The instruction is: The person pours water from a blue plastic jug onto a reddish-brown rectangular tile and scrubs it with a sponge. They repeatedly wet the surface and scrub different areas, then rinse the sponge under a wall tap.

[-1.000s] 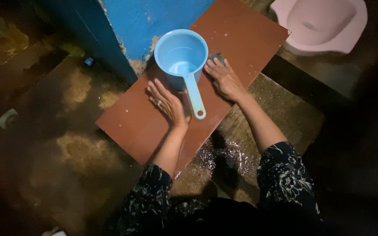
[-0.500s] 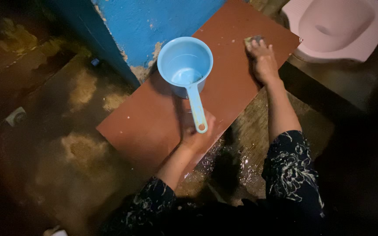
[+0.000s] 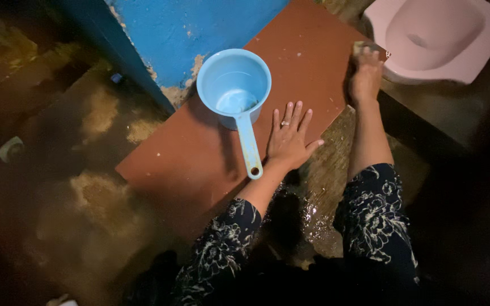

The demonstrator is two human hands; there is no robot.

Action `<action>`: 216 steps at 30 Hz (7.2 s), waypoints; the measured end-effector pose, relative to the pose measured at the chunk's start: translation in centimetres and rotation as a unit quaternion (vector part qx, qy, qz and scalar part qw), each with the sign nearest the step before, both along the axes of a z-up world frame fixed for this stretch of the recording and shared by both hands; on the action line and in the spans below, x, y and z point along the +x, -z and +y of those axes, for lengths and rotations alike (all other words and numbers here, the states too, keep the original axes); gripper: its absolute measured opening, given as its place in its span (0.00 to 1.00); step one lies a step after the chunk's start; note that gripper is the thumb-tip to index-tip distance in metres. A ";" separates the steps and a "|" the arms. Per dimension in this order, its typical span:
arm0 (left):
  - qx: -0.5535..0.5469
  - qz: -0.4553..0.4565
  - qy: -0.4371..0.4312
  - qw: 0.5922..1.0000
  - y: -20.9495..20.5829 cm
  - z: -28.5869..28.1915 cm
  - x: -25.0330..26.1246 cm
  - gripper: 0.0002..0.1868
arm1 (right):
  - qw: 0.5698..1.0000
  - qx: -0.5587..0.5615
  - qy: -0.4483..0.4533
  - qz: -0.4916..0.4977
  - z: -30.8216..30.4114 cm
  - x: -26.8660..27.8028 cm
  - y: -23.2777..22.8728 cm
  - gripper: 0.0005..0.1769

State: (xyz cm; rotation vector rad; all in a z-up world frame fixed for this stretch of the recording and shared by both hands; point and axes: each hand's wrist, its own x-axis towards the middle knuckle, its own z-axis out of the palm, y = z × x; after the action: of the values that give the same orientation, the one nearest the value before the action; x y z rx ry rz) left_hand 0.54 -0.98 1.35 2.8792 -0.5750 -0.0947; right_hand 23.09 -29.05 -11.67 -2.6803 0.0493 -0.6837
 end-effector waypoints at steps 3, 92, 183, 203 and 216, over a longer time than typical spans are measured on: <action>-0.028 -0.045 -0.009 0.999 0.3 -0.1 -0.3 0.48 | 0.910 0.399 0.110 -0.004 -0.7 0.7 -0.9 0.18; 0.224 -0.145 -0.008 0.964 3.2 0.0 0.5 0.38 | 0.959 -0.278 -0.059 -0.003 13.4 17.8 -0.4 0.28; -0.133 -0.058 0.001 0.989 0.6 0.8 -0.1 0.38 | 0.969 0.243 0.038 0.023 -6.2 -1.0 -2.5 0.28; -0.106 -0.053 -0.030 0.992 1.4 0.3 0.2 0.36 | 0.991 0.049 -0.120 -0.037 11.1 -19.0 -7.8 0.14; -0.117 -0.049 -0.032 0.991 0.8 0.5 0.0 0.38 | 0.925 0.361 -0.067 0.100 1.3 -12.6 -8.7 0.16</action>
State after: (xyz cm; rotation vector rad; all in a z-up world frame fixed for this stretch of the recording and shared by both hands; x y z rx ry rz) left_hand 0.50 -0.47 0.54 2.6804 -0.4753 0.1169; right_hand 10.54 -27.79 -2.99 -2.0010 0.1404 -0.2636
